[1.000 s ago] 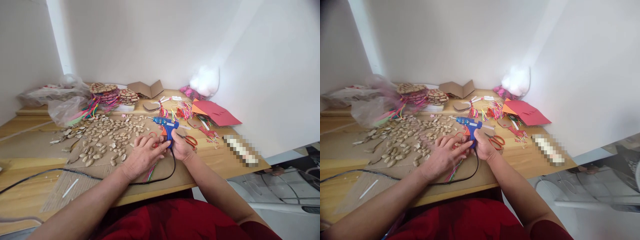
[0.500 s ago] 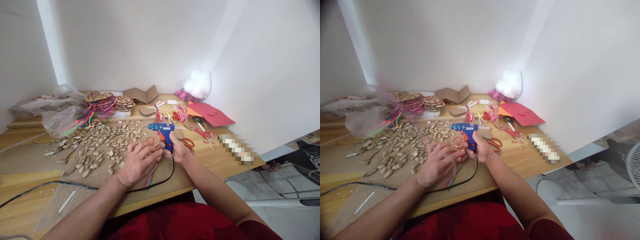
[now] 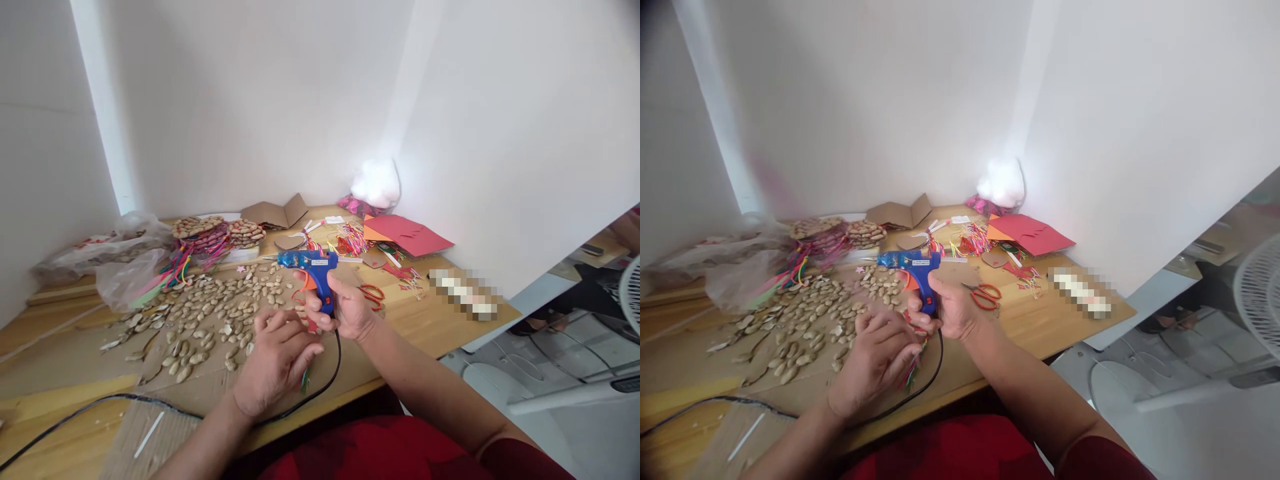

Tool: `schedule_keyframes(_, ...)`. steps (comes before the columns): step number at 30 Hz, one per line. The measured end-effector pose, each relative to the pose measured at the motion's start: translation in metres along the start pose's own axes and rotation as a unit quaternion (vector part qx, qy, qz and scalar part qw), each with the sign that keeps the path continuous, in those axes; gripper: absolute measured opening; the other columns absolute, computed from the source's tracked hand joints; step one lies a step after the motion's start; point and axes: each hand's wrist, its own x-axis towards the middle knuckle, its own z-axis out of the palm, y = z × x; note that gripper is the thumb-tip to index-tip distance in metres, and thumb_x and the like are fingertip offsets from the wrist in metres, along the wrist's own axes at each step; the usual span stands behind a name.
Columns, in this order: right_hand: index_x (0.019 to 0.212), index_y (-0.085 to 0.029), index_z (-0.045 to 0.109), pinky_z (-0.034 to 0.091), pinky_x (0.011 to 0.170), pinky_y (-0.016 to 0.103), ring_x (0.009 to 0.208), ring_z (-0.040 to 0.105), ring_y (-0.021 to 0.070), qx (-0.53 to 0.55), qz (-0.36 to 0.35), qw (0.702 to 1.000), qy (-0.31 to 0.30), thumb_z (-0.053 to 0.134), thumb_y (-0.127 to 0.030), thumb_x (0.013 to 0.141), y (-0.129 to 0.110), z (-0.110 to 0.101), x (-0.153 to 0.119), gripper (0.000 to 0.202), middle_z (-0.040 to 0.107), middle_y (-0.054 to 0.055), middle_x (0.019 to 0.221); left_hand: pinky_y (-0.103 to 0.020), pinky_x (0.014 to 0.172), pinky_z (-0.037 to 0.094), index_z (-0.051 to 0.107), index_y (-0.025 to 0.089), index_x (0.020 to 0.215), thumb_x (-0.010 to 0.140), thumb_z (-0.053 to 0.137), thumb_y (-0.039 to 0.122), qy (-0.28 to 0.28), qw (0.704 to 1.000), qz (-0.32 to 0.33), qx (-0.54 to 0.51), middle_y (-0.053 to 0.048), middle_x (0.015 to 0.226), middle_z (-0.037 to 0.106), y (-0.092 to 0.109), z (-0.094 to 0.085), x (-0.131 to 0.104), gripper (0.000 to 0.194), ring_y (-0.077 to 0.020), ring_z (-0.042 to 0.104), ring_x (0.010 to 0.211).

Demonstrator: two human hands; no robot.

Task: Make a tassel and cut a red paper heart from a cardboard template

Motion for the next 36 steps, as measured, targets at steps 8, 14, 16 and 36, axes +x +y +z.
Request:
schedule_keyframes(8,0.108,-0.023,0.06,0.019,0.039,0.019,0.053,0.037,0.0113,0.023,0.009,0.998,-0.063,0.052,-0.058,0.093,0.003,0.034,0.014,0.039,0.048,0.0,0.073,-0.042,0.087,0.037,0.072,0.028,0.101,0.098,0.059,0.041,-0.073,0.994,-0.064,-0.056,-0.003,0.087,0.072,0.03,-0.017,-0.045,0.019,-0.0233,0.061,0.091)
schedule_keyframes(14,0.113,-0.022,0.06,0.021,0.04,0.018,0.055,0.04,0.0109,0.033,0.027,0.996,-0.084,0.06,-0.058,0.088,0.006,0.059,0.032,0.044,0.047,-0.001,0.075,-0.039,0.081,0.039,0.071,0.029,0.101,0.097,0.061,0.03,-0.089,0.988,-0.118,-0.038,-0.001,0.081,0.069,0.031,-0.036,-0.094,0.01,-0.0208,0.06,0.08)
schedule_keyframes(16,0.122,-0.022,0.059,0.019,0.04,0.018,0.055,0.04,0.0107,0.039,0.027,0.994,-0.098,0.061,-0.055,0.088,0.009,0.066,0.039,0.048,0.047,-0.001,0.075,-0.039,0.079,0.041,0.072,0.028,0.097,0.097,0.061,0.027,-0.079,0.989,-0.125,-0.016,-0.001,0.078,0.068,0.03,-0.041,-0.108,0.011,-0.0201,0.06,0.077)
schedule_keyframes(36,0.09,-0.018,0.061,0.025,0.041,0.02,0.059,0.047,0.0115,-0.041,0.176,0.982,-0.053,0.063,-0.045,0.089,0.086,0.14,0.063,0.027,0.055,0.002,0.075,-0.037,0.093,0.042,0.066,0.022,0.117,0.1,0.056,0.022,0.079,0.978,-0.191,0.016,-0.005,0.105,0.071,0.029,-0.089,-0.168,0.02,-0.0192,0.06,0.096)
